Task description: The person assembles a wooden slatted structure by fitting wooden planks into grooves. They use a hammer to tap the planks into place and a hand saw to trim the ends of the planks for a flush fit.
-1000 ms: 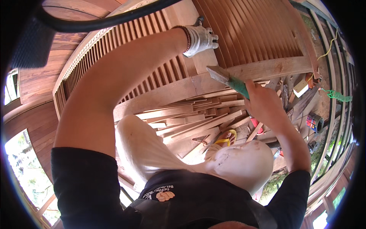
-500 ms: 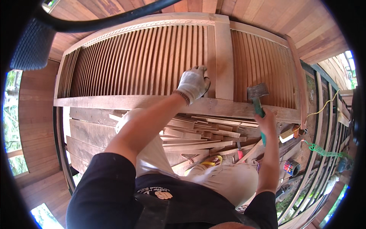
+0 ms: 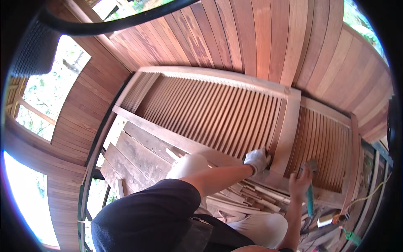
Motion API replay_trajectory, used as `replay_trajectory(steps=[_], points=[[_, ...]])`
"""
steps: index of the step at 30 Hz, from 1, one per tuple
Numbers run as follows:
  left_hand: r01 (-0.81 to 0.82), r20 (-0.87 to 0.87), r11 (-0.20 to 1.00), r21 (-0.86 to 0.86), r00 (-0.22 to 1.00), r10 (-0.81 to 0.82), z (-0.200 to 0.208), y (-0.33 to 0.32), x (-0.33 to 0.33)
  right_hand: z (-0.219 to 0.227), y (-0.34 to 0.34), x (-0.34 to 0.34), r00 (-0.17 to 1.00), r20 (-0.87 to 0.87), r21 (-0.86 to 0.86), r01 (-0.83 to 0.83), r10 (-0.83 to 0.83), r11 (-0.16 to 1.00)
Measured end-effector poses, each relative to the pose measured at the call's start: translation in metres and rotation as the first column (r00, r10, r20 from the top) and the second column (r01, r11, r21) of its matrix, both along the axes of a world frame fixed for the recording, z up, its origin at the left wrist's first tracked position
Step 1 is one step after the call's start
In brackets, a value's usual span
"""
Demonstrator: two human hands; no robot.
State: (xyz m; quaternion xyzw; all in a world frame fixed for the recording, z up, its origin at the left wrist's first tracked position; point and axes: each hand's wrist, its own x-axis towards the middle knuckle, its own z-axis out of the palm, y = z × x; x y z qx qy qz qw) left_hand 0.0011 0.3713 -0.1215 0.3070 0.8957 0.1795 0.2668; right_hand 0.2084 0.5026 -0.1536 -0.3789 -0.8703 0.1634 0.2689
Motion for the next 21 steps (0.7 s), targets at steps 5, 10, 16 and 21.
replay_trajectory(steps=[5, 10, 16, 21], points=[[-0.018, -0.008, 1.0, 0.004, 1.0, 0.018, 0.007, -0.011, 0.0, 0.006, 0.019, -0.11, 0.99, 0.034, -0.165, -0.13, 0.138, 0.978], [-0.031, -0.076, 0.999, -0.039, 0.997, 0.028, 0.003, 0.004, 0.002, -0.001, 0.038, -0.142, 0.979, 0.198, -0.351, 0.038, 0.035, 0.936], [-0.067, -0.086, 0.997, -0.025, 0.994, 0.064, 0.006, -0.001, 0.008, -0.015, 0.029, -0.14, 0.978, 0.21, -0.281, 0.064, -0.004, 0.958], [-0.039, -0.058, 0.999, -0.024, 0.998, 0.038, -0.004, -0.01, 0.002, -0.001, 0.023, -0.143, 0.98, 0.195, -0.321, 0.026, 0.039, 0.947]])
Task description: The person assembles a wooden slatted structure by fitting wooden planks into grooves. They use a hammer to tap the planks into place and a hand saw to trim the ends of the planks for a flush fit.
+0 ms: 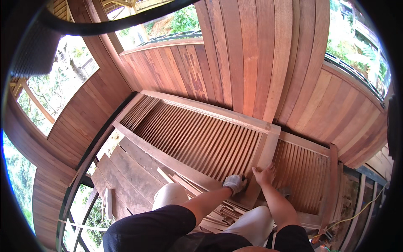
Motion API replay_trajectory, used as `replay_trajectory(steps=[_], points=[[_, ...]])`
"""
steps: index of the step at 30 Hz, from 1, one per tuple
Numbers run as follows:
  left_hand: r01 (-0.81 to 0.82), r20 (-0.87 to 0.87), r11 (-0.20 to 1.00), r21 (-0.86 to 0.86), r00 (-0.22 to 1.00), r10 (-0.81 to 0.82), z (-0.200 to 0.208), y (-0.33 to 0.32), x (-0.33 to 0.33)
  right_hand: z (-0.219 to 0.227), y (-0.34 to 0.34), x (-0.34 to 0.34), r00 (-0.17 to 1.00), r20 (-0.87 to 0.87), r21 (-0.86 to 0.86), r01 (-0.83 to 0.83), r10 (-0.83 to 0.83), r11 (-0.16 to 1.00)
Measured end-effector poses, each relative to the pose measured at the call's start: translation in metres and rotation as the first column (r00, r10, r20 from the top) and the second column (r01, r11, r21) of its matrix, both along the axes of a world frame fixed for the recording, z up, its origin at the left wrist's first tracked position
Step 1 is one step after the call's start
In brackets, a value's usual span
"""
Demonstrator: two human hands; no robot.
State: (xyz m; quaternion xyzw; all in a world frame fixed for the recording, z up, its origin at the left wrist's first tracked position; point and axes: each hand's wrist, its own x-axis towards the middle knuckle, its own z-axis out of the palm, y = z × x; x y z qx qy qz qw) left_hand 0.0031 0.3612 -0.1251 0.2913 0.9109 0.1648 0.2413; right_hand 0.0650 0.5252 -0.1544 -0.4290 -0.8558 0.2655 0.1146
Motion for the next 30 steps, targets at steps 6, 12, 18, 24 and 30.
replay_trajectory(steps=[6, 12, 18, 24, 30], points=[[-0.025, 0.009, 0.997, 0.068, 1.0, 0.024, -0.02, 0.007, -0.007, -0.03, 0.026, -0.014, 0.998, 0.046, 0.035, -0.046, 0.045, 0.998], [0.023, 0.148, 0.992, 0.126, 0.988, -0.042, -0.051, 0.023, -0.034, -0.004, 0.009, -0.012, 0.992, 0.027, 0.061, 0.123, -0.124, 0.991], [-0.043, 0.438, 0.913, 0.405, 0.886, -0.152, -0.137, 0.003, -0.078, 0.014, -0.008, -0.024, 0.994, 0.065, -0.048, 0.086, -0.083, 0.995], [-0.13, 0.736, 0.96, 0.246, 0.67, -0.098, -0.051, 0.012, -0.048, 0.003, 0.004, -0.001, 0.983, 0.14, 0.005, 0.116, -0.115, 0.993], [-0.124, 0.783, 0.973, 0.197, 0.617, -0.08, -0.047, 0.016, -0.058, 0.0, 0.002, -0.005, 0.988, 0.088, 0.088, 0.118, -0.126, 0.989]])
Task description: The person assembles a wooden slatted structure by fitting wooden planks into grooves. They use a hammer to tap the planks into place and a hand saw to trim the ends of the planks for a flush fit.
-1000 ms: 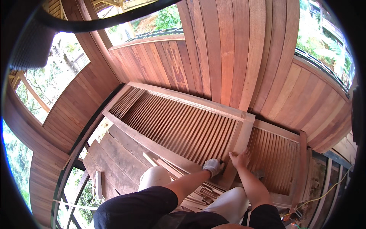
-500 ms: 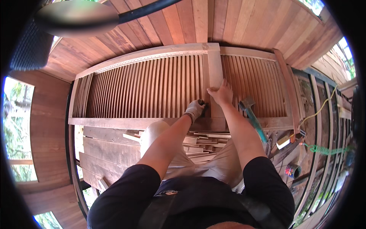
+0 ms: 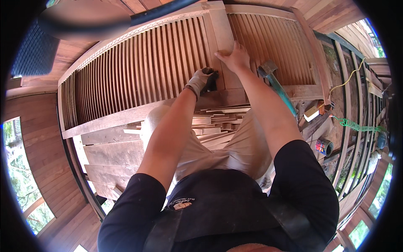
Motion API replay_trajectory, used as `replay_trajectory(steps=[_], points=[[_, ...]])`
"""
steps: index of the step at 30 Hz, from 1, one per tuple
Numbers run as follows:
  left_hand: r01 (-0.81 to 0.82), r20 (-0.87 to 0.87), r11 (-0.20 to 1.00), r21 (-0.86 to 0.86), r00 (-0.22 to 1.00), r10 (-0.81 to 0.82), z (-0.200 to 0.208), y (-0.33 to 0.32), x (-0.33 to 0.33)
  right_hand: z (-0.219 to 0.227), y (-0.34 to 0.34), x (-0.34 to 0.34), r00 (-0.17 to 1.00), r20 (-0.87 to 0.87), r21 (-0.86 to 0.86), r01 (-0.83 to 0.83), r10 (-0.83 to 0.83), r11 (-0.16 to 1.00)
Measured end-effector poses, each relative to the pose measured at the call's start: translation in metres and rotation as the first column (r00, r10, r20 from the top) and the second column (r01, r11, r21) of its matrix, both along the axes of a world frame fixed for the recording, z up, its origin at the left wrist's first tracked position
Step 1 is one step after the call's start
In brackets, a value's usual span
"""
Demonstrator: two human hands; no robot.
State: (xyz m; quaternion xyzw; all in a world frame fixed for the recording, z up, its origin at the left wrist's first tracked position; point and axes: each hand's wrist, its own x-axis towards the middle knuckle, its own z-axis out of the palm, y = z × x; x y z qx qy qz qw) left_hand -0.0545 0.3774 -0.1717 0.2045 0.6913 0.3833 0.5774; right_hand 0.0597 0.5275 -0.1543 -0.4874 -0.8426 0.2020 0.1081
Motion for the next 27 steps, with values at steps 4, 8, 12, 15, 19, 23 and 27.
replay_trajectory(steps=[4, 8, 12, 15, 19, 23, 27], points=[[0.027, 0.017, 0.995, 0.091, 0.999, -0.029, 0.001, -0.004, -0.004, 0.007, -0.001, -0.001, 1.0, 0.013, -0.053, -0.005, 0.006, 0.999], [0.01, -0.076, 0.989, 0.146, 0.997, 0.001, -0.007, -0.004, 0.003, 0.01, 0.0, 0.001, 1.0, -0.017, -0.093, -0.005, 0.003, 0.996], [-0.034, -0.056, 0.981, 0.189, 0.997, 0.045, -0.018, -0.006, 0.001, 0.006, -0.002, -0.001, 0.999, -0.034, -0.049, -0.01, 0.008, 0.999], [-0.052, -0.021, 0.987, 0.152, 0.998, 0.056, -0.006, -0.006, 0.006, 0.008, 0.001, 0.0, 0.998, 0.057, -0.064, -0.015, 0.019, 0.998], [-0.093, 0.092, 0.988, 0.121, 0.992, 0.082, 0.002, -0.01, 0.006, 0.004, 0.0, 0.0, 0.999, 0.05, -0.089, 0.006, -0.001, 0.996], [-0.029, 0.162, 0.992, 0.12, 0.987, 0.009, -0.005, -0.007, -0.005, 0.001, 0.003, -0.001, 0.998, 0.056, -0.062, -0.002, 0.006, 0.998], [0.013, 0.164, 0.992, 0.124, 0.986, -0.033, -0.018, -0.005, -0.009, -0.005, 0.001, -0.005, 0.998, 0.057, -0.003, -0.006, 0.006, 1.0]])
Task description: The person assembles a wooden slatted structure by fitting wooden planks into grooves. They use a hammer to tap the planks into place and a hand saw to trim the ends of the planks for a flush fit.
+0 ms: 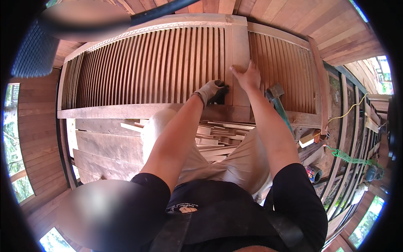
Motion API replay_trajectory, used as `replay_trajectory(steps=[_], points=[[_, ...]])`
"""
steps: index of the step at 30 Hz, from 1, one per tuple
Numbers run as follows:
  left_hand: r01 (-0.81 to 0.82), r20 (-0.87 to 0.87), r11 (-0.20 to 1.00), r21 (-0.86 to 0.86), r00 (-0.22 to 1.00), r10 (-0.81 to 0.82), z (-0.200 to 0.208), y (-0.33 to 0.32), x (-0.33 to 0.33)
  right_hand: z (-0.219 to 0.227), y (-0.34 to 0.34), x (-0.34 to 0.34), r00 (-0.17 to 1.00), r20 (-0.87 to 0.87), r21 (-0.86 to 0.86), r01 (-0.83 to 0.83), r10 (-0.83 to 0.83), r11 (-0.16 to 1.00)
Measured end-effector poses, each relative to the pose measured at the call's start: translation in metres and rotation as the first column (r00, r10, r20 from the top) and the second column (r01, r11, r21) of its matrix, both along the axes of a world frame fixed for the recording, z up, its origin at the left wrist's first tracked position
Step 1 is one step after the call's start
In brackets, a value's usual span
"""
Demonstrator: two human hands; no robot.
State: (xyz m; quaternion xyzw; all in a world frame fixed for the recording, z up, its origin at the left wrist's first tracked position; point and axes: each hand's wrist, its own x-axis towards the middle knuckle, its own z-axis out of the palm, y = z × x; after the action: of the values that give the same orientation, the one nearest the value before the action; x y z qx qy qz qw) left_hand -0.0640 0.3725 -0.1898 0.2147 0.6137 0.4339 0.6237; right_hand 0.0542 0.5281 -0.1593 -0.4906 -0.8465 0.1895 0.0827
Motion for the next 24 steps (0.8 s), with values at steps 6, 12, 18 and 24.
replay_trajectory(steps=[6, 12, 18, 24], points=[[-0.04, -0.186, 0.997, 0.069, 0.981, 0.052, -0.01, 0.012, 0.007, -0.003, 0.004, 0.001, 0.998, -0.06, -0.013, -0.023, 0.022, 1.0], [-0.077, -0.114, 0.992, 0.101, 0.99, 0.088, -0.006, 0.018, 0.006, 0.001, 0.003, 0.005, 0.997, -0.075, -0.042, -0.005, 0.002, 0.999], [0.028, -0.122, 1.0, 0.004, 0.992, -0.027, 0.015, 0.013, 0.004, 0.001, 0.001, 0.005, 0.998, -0.061, -0.027, 0.001, -0.003, 1.0], [0.056, -0.238, 0.998, -0.006, 0.97, -0.056, 0.024, 0.017, 0.005, 0.001, 0.0, 0.004, 0.999, -0.037, -0.032, -0.012, 0.011, 0.999]])
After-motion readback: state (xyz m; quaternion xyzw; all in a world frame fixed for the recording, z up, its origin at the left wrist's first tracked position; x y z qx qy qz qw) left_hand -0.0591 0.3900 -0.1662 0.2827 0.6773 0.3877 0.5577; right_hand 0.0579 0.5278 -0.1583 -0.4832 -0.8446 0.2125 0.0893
